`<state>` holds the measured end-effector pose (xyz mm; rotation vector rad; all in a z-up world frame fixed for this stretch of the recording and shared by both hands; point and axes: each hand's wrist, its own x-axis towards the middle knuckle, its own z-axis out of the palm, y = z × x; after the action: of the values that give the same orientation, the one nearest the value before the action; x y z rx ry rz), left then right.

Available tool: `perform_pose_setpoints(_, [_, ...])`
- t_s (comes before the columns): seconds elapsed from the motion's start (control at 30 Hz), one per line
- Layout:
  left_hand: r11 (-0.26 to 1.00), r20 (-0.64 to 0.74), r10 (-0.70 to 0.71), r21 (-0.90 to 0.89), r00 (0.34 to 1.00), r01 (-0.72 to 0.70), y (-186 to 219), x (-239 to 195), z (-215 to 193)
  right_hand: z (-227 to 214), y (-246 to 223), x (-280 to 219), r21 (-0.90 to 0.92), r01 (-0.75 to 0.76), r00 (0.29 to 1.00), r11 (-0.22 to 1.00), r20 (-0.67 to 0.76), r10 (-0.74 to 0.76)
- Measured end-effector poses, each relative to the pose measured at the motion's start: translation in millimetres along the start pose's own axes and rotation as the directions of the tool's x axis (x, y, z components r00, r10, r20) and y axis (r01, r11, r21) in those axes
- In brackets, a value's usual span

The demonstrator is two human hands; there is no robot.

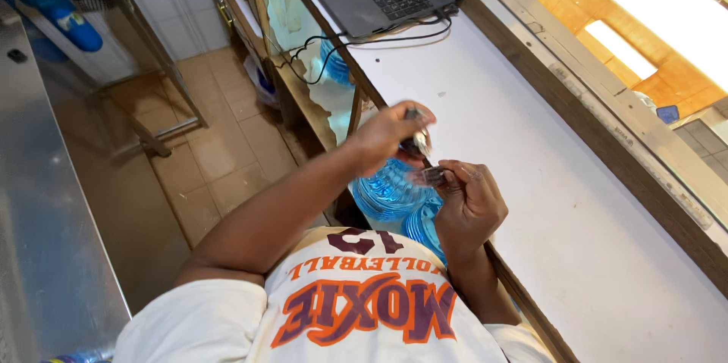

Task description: The person picks up plastic water bottles from a stainless steel counter and applies purple labels to them. They use a checkered cloth to wipe the bottles before labeling and arrange the finished bottles in rows.

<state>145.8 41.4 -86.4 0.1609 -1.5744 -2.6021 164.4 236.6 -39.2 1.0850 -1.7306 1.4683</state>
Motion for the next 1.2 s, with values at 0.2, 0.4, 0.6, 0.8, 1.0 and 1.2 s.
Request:
perform_pose_setpoints(0.2, [0.44,0.182,0.305,0.844,0.935,-0.308,47.5,23.9,39.5,-4.7,5.2,-3.3,0.117,-0.073,0.997,0.99,-0.015,0.076])
perform_pose_setpoints(0.4, [0.27,0.339,0.381,0.849,0.86,-0.454,56.2,39.8,30.6,13.5,-2.6,2.1,0.124,-0.036,0.994,0.992,0.112,0.022])
perform_pose_setpoints(0.6, [0.971,0.319,0.101,0.173,0.942,-0.163,18.7,-98.5,-63.9,71.7,9.5,13.2,0.25,0.153,0.88,0.956,0.406,-0.247])
perform_pose_setpoints(0.8, [0.967,-0.233,0.247,0.115,0.941,-0.225,4.9,-173.5,-119.9,192.2,2.1,2.2,0.635,-0.205,0.642,0.745,0.662,-0.387])
perform_pose_setpoints(1.0, [0.726,-0.85,0.467,0.212,0.243,-0.654,45.2,-252.6,-153.2,308.8,-77.0,-43.7,0.698,-0.548,0.627,0.462,0.708,-0.326])
perform_pose_setpoints(1.2, [0.686,-0.91,0.406,0.246,0.08,-0.684,92.4,-296.7,-193.5,404.0,-140.0,-45.9,0.581,-0.725,0.451,0.37,0.807,-0.382])
